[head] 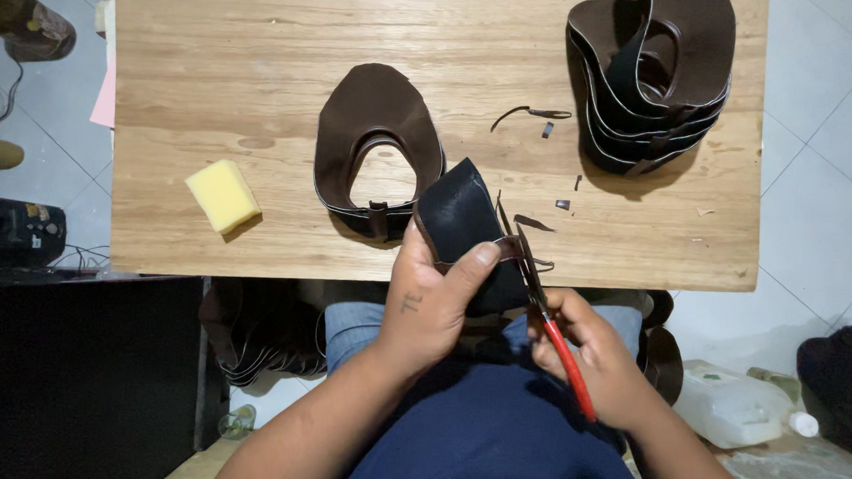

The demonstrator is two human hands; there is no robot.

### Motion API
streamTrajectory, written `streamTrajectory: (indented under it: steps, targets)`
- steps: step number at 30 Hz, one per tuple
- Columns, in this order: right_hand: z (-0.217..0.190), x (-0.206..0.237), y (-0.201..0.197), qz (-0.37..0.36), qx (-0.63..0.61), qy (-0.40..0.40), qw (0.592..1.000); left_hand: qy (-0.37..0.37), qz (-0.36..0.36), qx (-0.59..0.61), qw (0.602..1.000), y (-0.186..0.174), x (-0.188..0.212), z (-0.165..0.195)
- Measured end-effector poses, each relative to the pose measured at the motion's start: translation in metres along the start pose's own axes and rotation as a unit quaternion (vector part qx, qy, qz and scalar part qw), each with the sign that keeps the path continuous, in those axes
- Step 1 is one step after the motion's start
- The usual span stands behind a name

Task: The person holds a lasted shoe upper in one hand and uses red-handled scissors to trim away thin strips of excess leather from its edge, letting the cut scraps fall on the table. They work through several uppers one at a time, briefly stacking a finished upper with others and picking up the next piece to continue trimming.

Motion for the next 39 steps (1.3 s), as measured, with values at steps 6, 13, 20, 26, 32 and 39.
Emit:
streamTrajectory:
  steps: [6, 13, 20, 26, 32, 39]
  targets:
    - [0.015, -0.001, 0.000, 0.018, -0.078, 0.035, 0.996, 0.005, -0.006, -0.046, 0.999, 0.000, 0.000, 0.000]
    - [0.015, 0.000, -0.005, 0.031, 0.000, 0.000, 1.000, -0.010, 0.002, -0.026, 1.000, -0.001, -0.001, -0.008]
    - [0.041, 0.008, -0.005, 0.063, -0.049, 0.111, 0.991, -0.019, 0.003, -0.010, 1.000, -0.003, -0.002, -0.007]
    - [-0.017, 0.018, -0.036, 0.192, -0.072, -0.022, 0.979, -0.115, -0.114, 0.039, 0.986, 0.018, 0.016, -0.011]
    - [-0.071, 0.031, -0.070, 0.320, 0.167, -0.046, 0.931, 0.058, -0.150, -0.284, 0.945, 0.033, 0.021, 0.010]
    - [-0.110, -0.026, -0.179, 0.409, 0.299, -0.234, 0.830, 0.185, 0.077, -0.353, 0.914, -0.023, 0.014, 0.032]
Point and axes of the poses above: each hand's wrist, its own x-axis away from the middle knuckle, its own y-axis out of the palm, z = x × y, the point moved 8 cm from there along -x, towards the middle knuckle, and after that the axes turned 9 degrees about x, right-handed, at the moved point
